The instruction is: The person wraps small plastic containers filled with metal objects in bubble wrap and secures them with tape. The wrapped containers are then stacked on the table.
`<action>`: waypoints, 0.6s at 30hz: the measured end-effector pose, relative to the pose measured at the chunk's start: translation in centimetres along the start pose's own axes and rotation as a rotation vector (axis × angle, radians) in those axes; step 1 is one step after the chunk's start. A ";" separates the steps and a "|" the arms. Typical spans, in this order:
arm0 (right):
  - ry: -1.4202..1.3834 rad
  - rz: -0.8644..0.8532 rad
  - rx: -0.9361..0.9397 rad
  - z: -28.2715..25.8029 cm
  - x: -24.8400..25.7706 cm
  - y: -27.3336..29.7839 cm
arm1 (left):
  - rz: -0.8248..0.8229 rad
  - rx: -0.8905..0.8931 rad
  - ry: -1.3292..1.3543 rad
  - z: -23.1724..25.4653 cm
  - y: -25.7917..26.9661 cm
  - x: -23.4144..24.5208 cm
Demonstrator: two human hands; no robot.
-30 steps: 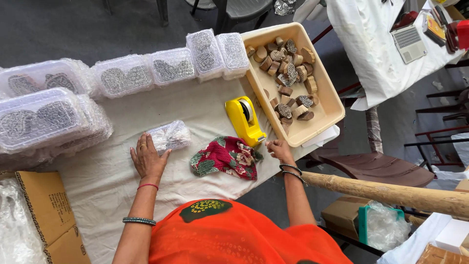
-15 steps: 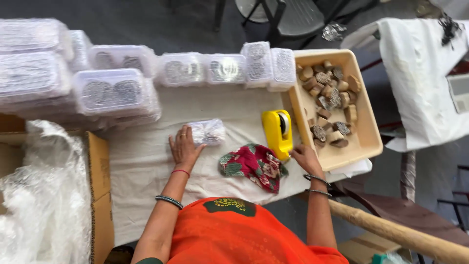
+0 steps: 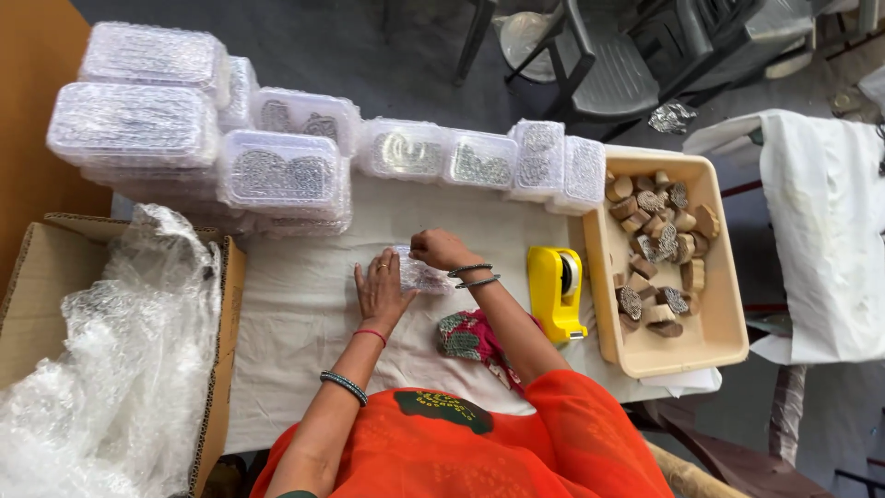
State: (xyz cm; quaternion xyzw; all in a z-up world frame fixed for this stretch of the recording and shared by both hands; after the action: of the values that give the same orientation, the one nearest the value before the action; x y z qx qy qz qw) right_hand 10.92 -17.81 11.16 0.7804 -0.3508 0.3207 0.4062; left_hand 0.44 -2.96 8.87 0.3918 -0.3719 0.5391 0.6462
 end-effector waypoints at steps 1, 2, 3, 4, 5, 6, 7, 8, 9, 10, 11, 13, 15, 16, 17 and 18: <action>0.001 -0.007 0.003 0.2 -0.4 -0.4 | -0.002 0.007 0.001 0.0 0.1 0.2; 0.045 0.000 0.002 0.5 -0.7 -0.8 | -0.020 0.010 0.004 0.0 0.1 0.3; 0.089 0.008 -0.002 0.9 -1.1 -1.1 | -0.039 0.009 0.007 0.1 0.1 0.4; 0.090 0.004 -0.002 1.2 -1.4 -1.3 | -0.041 0.012 0.010 0.1 0.1 0.2; 0.132 0.020 -0.004 1.5 -1.6 -1.6 | -0.035 0.010 0.018 0.0 0.1 0.1; 0.174 0.037 -0.006 1.7 -1.7 -1.8 | -0.028 0.007 0.027 0.0 0.1 0.1; 0.173 0.034 -0.005 1.7 -1.9 -1.9 | -0.029 0.009 0.027 0.0 0.0 0.1; 0.192 0.051 -0.012 1.8 -2.1 -2.0 | -0.028 0.004 0.023 0.0 0.1 0.0; 0.213 0.069 -0.018 1.8 -2.2 -2.2 | -0.024 -0.002 0.019 -0.1 0.0 0.0; 0.213 0.068 -0.015 1.8 -2.1 -2.3 | -0.024 0.001 0.019 0.0 -0.1 0.1; 0.228 0.074 -0.034 1.8 -2.1 -2.5 | -0.047 0.011 0.018 0.0 -0.1 0.2; 0.243 0.077 -0.053 1.7 -1.6 -2.5 | -0.072 0.022 0.017 0.0 0.0 0.2; 0.263 0.118 -0.063 1.5 -0.5 -2.3 | -0.051 0.012 -0.018 0.0 -0.1 0.1; 0.264 0.118 -0.062 1.9 -0.2 -2.2 | -0.050 0.013 -0.018 0.0 0.0 0.1; 0.263 0.120 -0.089 2.3 0.0 -2.1 | -0.057 0.014 -0.025 0.0 0.1 0.1; 0.261 0.123 -0.117 2.7 0.3 -1.9 | -0.063 0.014 -0.032 0.1 0.3 0.2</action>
State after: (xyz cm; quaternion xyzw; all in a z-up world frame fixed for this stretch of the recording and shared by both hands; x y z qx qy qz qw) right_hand 13.21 -19.39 9.35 0.6842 -0.3600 0.4228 0.4729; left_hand 0.18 -2.91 9.12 0.4166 -0.3658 0.5147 0.6541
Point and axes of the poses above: each hand's wrist, its own y-axis away from the middle knuckle, its own x-axis out of the back of the hand, z = x × y, the point moved 2 cm from there along -y, towards the middle knuckle, and after that the axes turned 4 degrees about -x, right-handed, at the moved point
